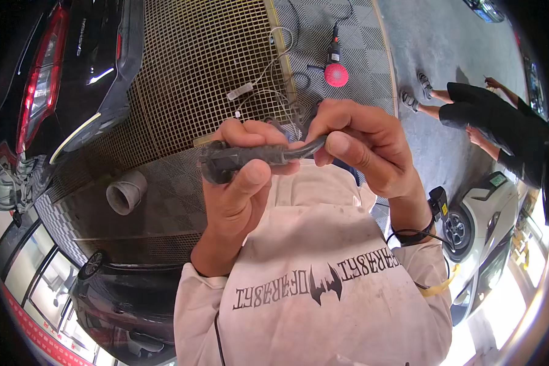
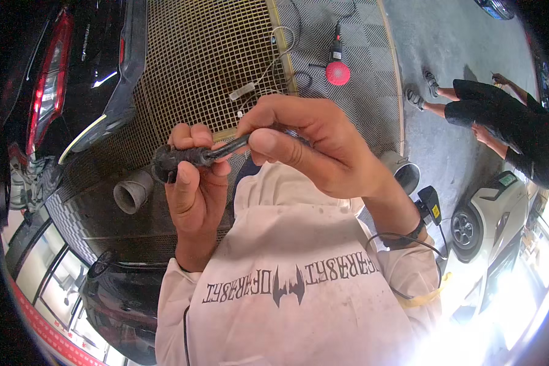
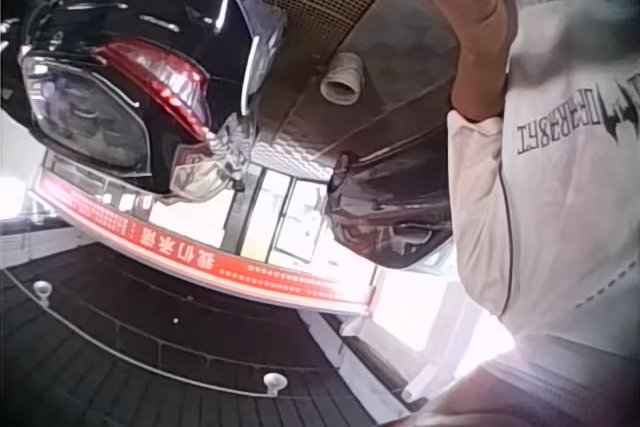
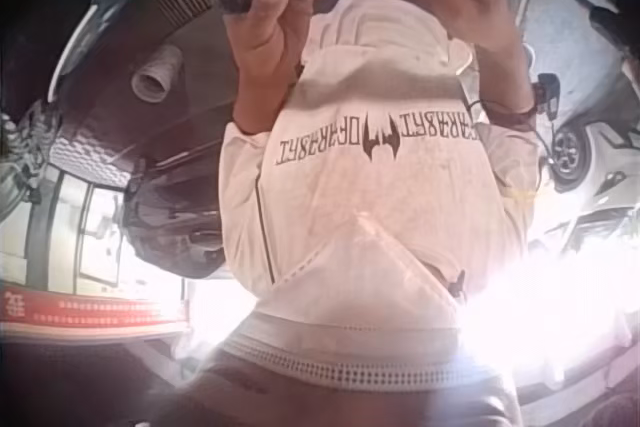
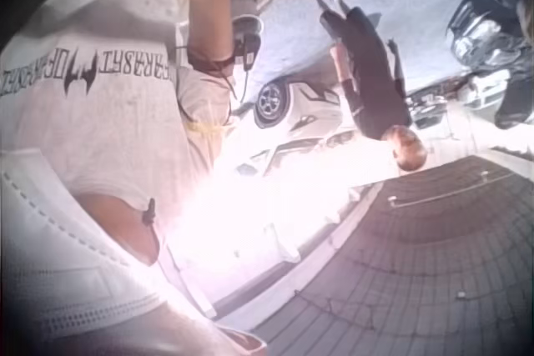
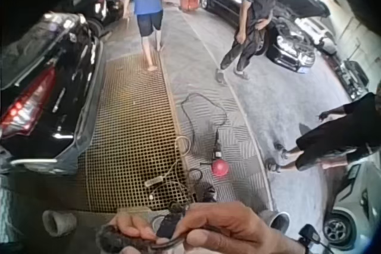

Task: Repairing a damaged power cord of a polishing machine using electrical tape.

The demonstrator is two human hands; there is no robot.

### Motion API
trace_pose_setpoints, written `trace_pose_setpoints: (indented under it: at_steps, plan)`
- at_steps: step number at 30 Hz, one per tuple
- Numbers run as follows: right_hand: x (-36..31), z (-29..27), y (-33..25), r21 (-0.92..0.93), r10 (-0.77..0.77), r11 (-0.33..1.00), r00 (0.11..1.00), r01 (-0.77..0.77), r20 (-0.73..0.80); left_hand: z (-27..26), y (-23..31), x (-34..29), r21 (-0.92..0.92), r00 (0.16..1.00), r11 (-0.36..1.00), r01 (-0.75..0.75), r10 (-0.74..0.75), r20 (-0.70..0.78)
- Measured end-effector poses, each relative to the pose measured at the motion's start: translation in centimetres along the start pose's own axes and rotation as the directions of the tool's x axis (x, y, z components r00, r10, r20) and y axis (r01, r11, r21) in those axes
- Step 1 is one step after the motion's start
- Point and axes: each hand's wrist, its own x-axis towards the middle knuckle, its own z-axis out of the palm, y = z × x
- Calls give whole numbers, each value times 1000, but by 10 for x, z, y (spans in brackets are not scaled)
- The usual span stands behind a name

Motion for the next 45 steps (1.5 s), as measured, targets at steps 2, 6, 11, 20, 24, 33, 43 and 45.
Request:
trace_pose_setpoints:
  at_steps: [2,6,11,20,24,33,43,45]
  plan:
    - [0,1,0,3,8,1000,1000,-8,-13,1,0,0,11,1000,1000,0,0,-9]
    - [-3,1,2,-6,-8,1000,1000,8,-19,0,-3,-1,27,1000,1000,-13,13,-4]
    - [-8,-10,23,-326,-81,940,995,97,62,-3,6,-5,44,992,993,-109,112,-63]
    - [-104,-71,189,-857,287,464,953,-225,-95,-92,213,-52,-424,791,694,-582,605,-95]
    - [-127,-71,222,-877,338,329,911,-350,-237,-156,191,-62,-29,697,729,-684,641,-322]
    - [-46,13,149,-803,344,541,937,-249,-58,-103,-60,-26,899,941,335,283,-280,-192]
    - [-89,-62,217,-820,443,454,887,-348,-131,-119,104,-36,446,778,781,437,-79,-623]
    - [-112,-81,252,-832,386,414,899,-369,-206,-111,148,-48,801,777,598,-31,519,-357]
